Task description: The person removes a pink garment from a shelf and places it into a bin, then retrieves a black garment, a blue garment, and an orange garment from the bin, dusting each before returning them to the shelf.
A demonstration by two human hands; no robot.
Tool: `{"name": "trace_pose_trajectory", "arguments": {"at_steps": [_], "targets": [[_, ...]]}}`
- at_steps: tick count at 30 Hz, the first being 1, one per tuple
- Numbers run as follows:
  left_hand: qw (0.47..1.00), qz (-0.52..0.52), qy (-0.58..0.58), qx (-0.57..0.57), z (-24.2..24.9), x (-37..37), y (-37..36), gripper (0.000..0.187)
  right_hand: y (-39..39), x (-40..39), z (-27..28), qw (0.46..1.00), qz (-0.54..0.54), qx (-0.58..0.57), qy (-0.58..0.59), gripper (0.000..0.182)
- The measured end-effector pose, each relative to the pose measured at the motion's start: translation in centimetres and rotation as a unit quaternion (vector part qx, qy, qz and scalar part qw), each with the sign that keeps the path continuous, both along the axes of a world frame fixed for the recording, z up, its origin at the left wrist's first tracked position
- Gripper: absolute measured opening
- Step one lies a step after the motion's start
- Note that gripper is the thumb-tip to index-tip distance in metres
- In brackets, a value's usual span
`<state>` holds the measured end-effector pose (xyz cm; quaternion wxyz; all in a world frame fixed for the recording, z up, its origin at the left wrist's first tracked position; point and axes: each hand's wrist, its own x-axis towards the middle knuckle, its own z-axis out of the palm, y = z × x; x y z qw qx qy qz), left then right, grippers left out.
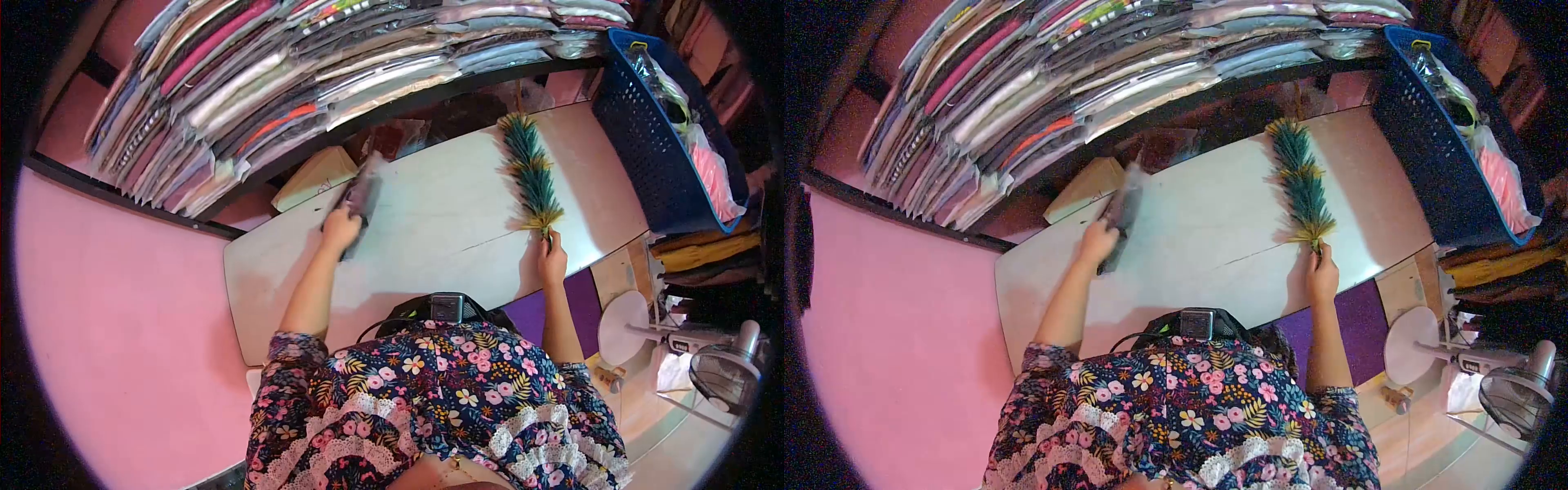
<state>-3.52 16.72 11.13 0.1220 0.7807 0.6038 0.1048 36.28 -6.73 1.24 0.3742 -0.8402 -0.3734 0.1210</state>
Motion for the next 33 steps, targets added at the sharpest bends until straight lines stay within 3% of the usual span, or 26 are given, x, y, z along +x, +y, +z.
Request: {"name": "trace_pose_trajectory", "arguments": {"at_steps": [1, 2, 3, 5, 6, 8, 10, 13, 15, 16, 18, 20, 23, 25, 26, 27, 29, 33], "targets": [[0.976, 0.045, -0.167, -0.130, 0.0, -1.9, 1.7, 0.036, 0.0, 0.0, 0.0, 1.000, -0.002, -0.004, 0.005, 0.033], [0.906, 0.089, -0.326, -0.255, 0.2, -3.4, 3.0, 0.040, 0.0, 0.0, 0.1, 1.000, -0.004, -0.008, 0.010, 0.033], [0.907, 0.090, -0.325, -0.254, 1.3, -3.8, 2.9, 0.040, 0.0, -0.1, 0.2, 1.000, -0.003, -0.008, 0.011, 0.033], [0.722, 0.152, -0.552, -0.388, 4.8, -4.0, 1.7, 0.039, 0.0, -0.4, 0.5, 1.000, -0.008, -0.011, 0.000, 0.033], [0.721, 0.155, -0.554, -0.387, 5.5, -3.8, 0.8, 0.039, 0.1, -0.5, 0.9, 1.000, -0.005, -0.013, -0.001, 0.033], [0.643, 0.180, -0.635, -0.389, 6.0, -2.5, -1.8, 0.040, 0.1, -0.5, 1.9, 0.998, -0.009, -0.051, 0.022, 0.033], [0.634, 0.230, -0.634, -0.378, 4.9, -2.2, -3.0, 0.040, 0.0, 0.0, 1.2, 0.999, -0.006, -0.044, 0.016, 0.033], [0.611, 0.221, -0.637, -0.415, -1.7, -3.5, -3.1, 0.039, 0.1, 0.9, 0.2, 0.999, 0.000, -0.043, 0.014, 0.033], [0.752, 0.192, -0.512, -0.367, -4.9, -3.5, -4.0, 0.040, -0.2, 1.4, 0.0, 0.999, 0.008, -0.052, 0.014, 0.033], [0.746, 0.198, -0.517, -0.369, -5.8, -3.8, -4.8, 0.040, -0.3, 1.6, 0.0, 0.998, 0.009, -0.035, 0.045, 0.032], [0.907, 0.198, -0.358, -0.105, -7.1, -4.1, -6.2, 0.046, -0.4, 1.5, 0.5, 0.997, 0.012, -0.020, 0.074, 0.032], [0.891, 0.223, -0.382, -0.103, -8.4, -5.7, -7.8, 0.055, -0.7, -0.5, 2.1, 0.985, 0.033, 0.037, 0.163, 0.031], [0.918, 0.186, -0.333, -0.109, -11.0, -7.8, -11.7, 0.055, -1.2, -2.6, 3.1, 0.972, 0.190, -0.003, 0.135, 0.030], [0.869, 0.237, -0.351, -0.257, -10.5, -6.8, -14.2, 0.038, -0.9, -4.0, 4.0, 0.937, 0.342, 0.018, 0.066, 0.032], [0.867, 0.241, -0.352, -0.258, -10.4, -6.1, -14.8, 0.038, -0.4, -4.6, 4.8, 0.910, 0.414, 0.028, 0.016, 0.033], [0.827, 0.255, -0.417, -0.278, -10.4, -5.5, -15.5, 0.037, 0.3, -5.3, 6.3, 0.897, 0.441, -0.034, -0.021, 0.031], [0.740, 0.284, -0.529, -0.303, -10.1, -5.2, -15.9, 0.028, 1.5, -5.0, 4.6, 0.913, 0.402, -0.058, -0.037, 0.030], [0.735, 0.281, -0.535, -0.308, -9.1, -5.0, -15.8, 0.027, 4.5, -5.1, 4.4, 0.970, 0.236, -0.062, 0.002, 0.030]]}}
